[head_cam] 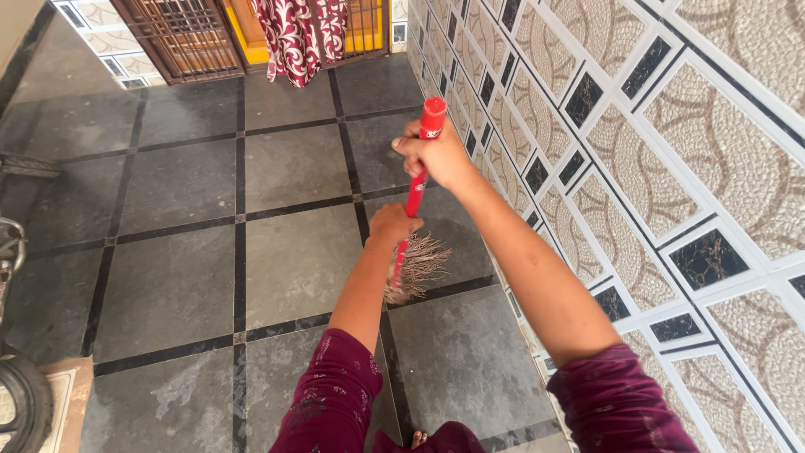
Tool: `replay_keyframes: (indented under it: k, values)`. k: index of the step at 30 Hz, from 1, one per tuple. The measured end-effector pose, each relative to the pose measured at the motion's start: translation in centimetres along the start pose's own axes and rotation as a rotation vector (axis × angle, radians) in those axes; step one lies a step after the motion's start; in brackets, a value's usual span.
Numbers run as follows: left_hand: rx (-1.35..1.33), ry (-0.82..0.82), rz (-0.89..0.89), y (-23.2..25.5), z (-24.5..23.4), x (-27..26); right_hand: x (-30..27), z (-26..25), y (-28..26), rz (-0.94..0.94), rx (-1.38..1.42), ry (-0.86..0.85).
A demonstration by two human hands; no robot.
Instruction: The person mops a tiled floor using a mop with a red handle, performing back and forth strokes across different sections of the entryway floor near a parked motorcycle.
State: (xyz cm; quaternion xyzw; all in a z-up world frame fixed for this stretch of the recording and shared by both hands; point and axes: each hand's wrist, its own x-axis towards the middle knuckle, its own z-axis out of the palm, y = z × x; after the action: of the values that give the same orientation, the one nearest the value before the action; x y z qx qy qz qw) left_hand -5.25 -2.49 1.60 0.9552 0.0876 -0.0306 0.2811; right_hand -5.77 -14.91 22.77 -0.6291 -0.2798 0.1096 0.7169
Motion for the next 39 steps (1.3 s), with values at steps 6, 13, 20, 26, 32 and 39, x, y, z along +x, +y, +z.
replay_keyframes:
  k: [6,13,20,26,32,39]
  values:
    - [-0.136,-0.111,0.079,3.6,1.6,0.3,0.0,-1.6,-1.7,0.04,-0.135,0.025]
    - [-0.061,-0.086,0.145,7.4,4.2,1.7,-2.0,-4.6,0.0,0.077,-0.34,0.07]
    - [0.048,-0.084,0.093,6.4,6.9,5.8,-2.8,-6.6,2.7,0.085,-0.249,0.007]
    - [0.026,-0.015,0.061,4.0,8.9,8.4,-3.4,-5.9,3.4,0.0,-0.547,-0.175]
    - [0.048,0.011,-0.005,1.8,7.6,9.0,-2.1,-5.6,3.7,0.117,-0.654,-0.244]
    - [0.14,0.001,-0.111,0.8,5.9,9.8,0.3,-6.9,4.1,-0.027,-0.561,-0.363]
